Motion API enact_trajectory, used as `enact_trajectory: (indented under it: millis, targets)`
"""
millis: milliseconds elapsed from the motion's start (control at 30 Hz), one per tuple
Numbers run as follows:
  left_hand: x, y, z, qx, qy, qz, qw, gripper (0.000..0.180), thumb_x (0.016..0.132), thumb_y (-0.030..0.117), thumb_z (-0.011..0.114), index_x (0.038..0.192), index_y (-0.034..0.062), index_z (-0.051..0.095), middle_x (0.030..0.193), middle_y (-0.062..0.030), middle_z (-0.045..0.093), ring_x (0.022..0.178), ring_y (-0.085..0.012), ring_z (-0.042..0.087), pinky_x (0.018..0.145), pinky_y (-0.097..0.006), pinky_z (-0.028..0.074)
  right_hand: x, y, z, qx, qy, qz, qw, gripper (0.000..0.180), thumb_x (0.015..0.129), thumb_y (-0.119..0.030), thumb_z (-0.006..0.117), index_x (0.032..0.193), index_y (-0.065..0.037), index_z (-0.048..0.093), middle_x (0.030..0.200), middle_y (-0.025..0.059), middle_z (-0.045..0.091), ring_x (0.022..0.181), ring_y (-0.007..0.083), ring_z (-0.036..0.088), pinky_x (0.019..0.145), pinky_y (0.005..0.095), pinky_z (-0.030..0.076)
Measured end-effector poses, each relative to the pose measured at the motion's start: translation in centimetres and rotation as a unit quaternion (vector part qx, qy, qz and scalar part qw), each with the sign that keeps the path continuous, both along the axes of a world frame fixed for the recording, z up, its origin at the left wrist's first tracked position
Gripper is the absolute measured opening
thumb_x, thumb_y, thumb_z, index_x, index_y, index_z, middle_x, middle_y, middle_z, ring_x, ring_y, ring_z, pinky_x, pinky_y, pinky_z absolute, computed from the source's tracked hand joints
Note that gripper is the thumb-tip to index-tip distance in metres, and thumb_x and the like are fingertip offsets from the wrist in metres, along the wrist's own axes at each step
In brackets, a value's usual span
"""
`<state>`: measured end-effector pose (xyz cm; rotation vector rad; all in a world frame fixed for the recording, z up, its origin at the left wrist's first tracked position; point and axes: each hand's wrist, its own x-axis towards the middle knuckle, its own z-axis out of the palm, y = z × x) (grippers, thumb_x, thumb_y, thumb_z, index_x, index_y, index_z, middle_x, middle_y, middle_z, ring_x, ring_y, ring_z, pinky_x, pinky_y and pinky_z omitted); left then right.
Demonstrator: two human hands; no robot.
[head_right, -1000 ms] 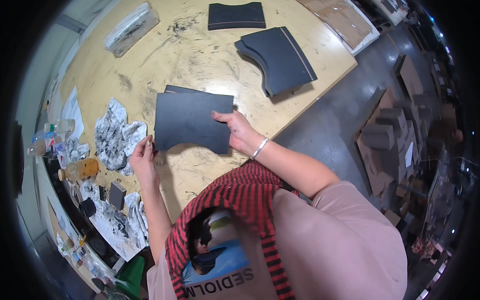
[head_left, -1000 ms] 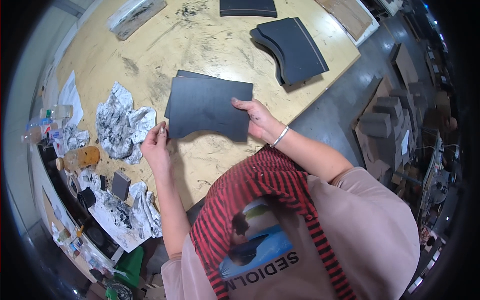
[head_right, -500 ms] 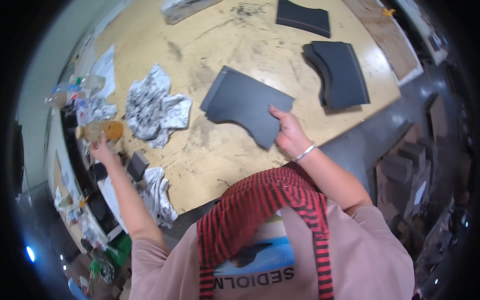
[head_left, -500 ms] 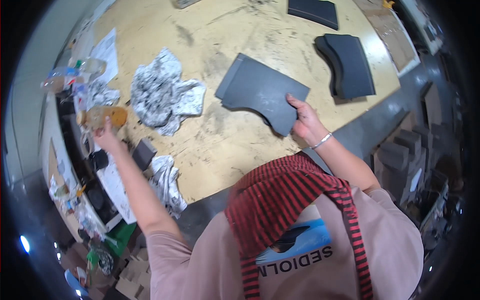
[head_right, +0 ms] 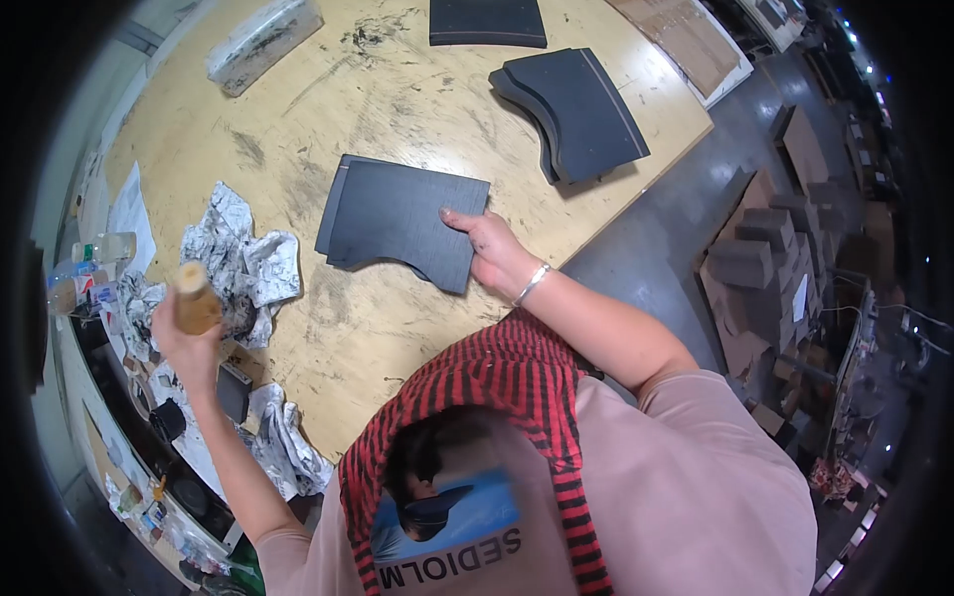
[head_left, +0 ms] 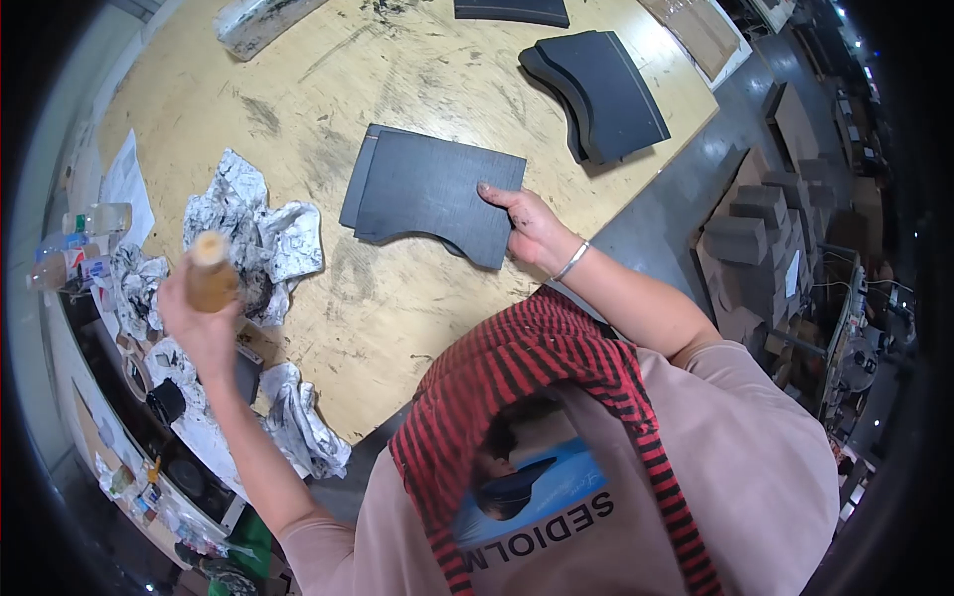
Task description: The person is applying a liquid from a bottle to a cloth and using it to clean or polish black shaped furniture components on a workbench.
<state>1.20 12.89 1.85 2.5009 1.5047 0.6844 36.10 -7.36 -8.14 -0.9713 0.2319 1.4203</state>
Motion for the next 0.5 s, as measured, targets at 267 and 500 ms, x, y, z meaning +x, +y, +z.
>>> enact_trajectory:
  millis: [267,500]
  targets:
    - [10.9,-6.9,-1.4,0.013,0.216,-0.17,0.961,0.056,0.062,0.001,0.07,0.113,0.0239,0.067,0.099,-0.0046,0.055,0.098,-0.0231,0.052,0.077,-0.04,0.035,-0.8,0.0,-0.6,0.03,-0.006,0.016,0.999,0.038,0.092,-0.013,0.064,0.125,0.002,0.053,0.12,0.0149,0.061,0.11,0.0298,0.061,0.098,0.0465,0.048]
    - [13.4,-8.1,-0.7,0.037,0.243,-0.212,0.946,0.058,0.058,-0.003,0.064,0.11,0.0229,0.067,0.095,-0.008,0.05,0.095,-0.0256,0.05,0.075,-0.039,0.033,-1.0,0.0,-0.9,0.033,0.013,-0.036,0.999,0.027,0.088,-0.002,0.063,0.114,0.004,0.058,0.109,0.0148,0.065,0.098,0.0269,0.065,0.087,0.0444,0.055]
